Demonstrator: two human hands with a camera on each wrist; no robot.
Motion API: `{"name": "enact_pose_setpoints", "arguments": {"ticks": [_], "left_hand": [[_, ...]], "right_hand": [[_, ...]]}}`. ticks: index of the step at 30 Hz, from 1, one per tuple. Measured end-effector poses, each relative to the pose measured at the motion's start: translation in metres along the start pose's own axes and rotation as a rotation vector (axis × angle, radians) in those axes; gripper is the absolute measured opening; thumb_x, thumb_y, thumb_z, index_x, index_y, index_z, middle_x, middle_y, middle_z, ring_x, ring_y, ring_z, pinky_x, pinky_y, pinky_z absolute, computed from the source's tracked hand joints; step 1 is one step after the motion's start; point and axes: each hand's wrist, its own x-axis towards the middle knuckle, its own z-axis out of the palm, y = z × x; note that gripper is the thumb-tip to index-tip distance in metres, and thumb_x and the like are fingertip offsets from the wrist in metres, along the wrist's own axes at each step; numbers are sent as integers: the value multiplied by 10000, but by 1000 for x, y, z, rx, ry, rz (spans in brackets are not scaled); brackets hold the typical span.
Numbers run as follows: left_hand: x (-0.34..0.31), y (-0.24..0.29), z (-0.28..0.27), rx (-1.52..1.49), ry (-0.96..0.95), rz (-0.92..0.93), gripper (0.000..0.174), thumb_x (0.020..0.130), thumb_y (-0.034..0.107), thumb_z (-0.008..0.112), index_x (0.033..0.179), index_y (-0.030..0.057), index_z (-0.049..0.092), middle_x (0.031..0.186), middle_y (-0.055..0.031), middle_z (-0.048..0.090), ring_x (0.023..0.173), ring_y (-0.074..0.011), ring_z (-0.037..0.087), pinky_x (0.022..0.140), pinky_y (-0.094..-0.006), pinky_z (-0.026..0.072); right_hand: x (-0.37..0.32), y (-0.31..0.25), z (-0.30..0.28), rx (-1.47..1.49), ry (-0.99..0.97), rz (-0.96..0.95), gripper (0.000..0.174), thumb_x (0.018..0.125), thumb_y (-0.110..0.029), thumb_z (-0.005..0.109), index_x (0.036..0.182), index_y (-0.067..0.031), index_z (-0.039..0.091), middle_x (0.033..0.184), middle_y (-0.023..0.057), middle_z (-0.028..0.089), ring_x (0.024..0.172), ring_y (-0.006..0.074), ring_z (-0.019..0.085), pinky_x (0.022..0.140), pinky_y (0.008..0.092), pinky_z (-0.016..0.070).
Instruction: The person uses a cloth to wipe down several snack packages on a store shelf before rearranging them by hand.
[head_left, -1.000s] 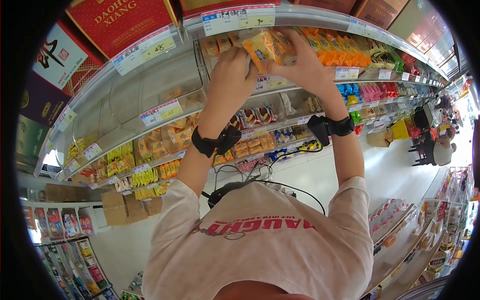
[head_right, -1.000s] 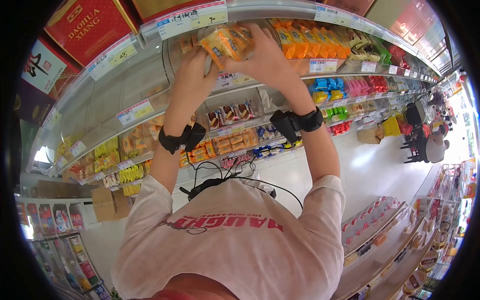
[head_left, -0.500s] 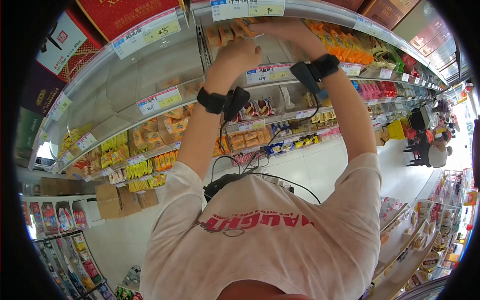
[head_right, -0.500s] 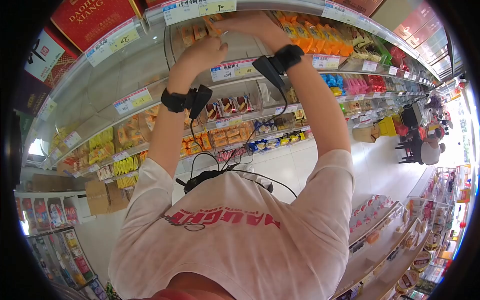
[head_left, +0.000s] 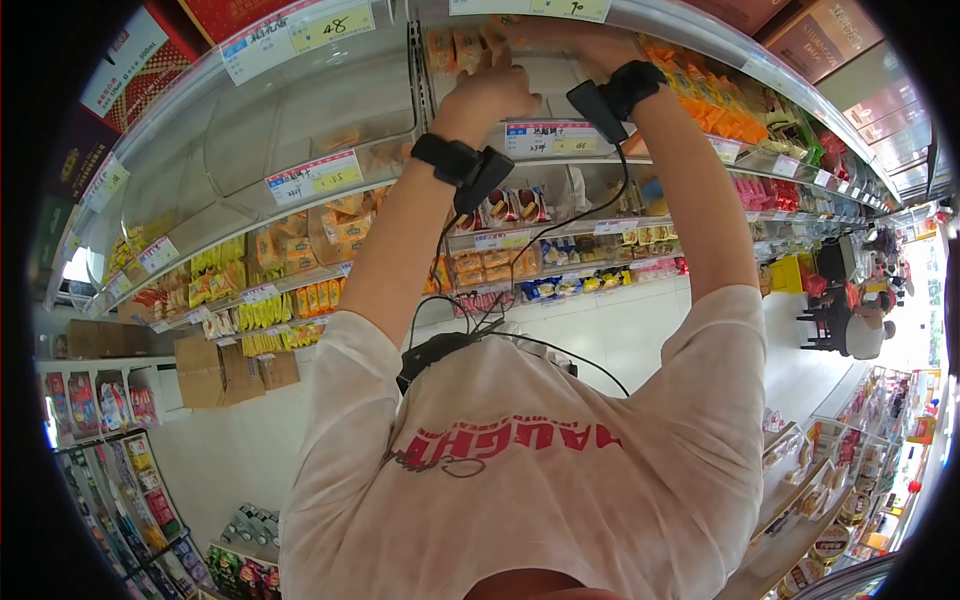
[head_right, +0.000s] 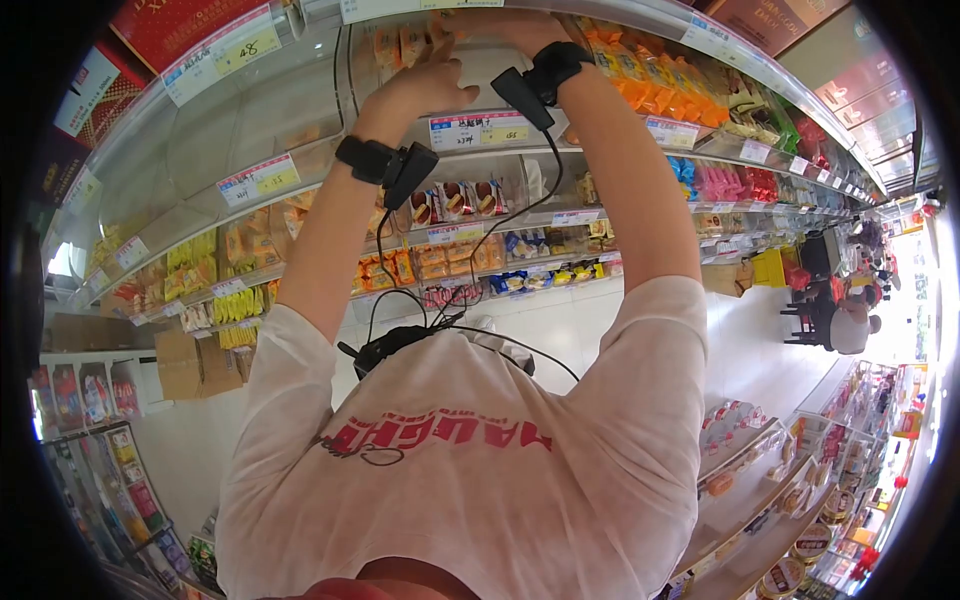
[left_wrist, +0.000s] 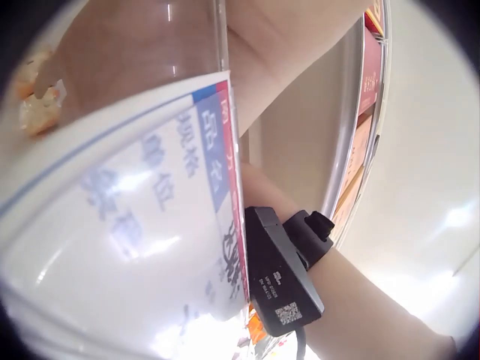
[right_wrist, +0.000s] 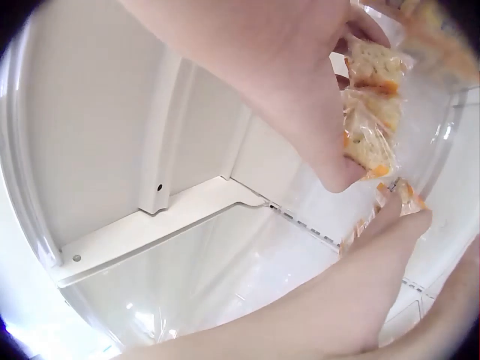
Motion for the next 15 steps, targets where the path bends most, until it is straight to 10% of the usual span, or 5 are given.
{"name": "enact_pose_setpoints", "arguments": {"ticks": [15], "left_hand": [[8,-8,6,89,-26,-137,574,837,413,696,1357,172,681,1648,-157,321,1557,-418,189,1093,-674,390]], "right_hand": [[10,-9,1,-57,-80,-12,663,880,-504,721,1397,-105,608,1331,152,660,1158,282,657,993,370,498]]}}
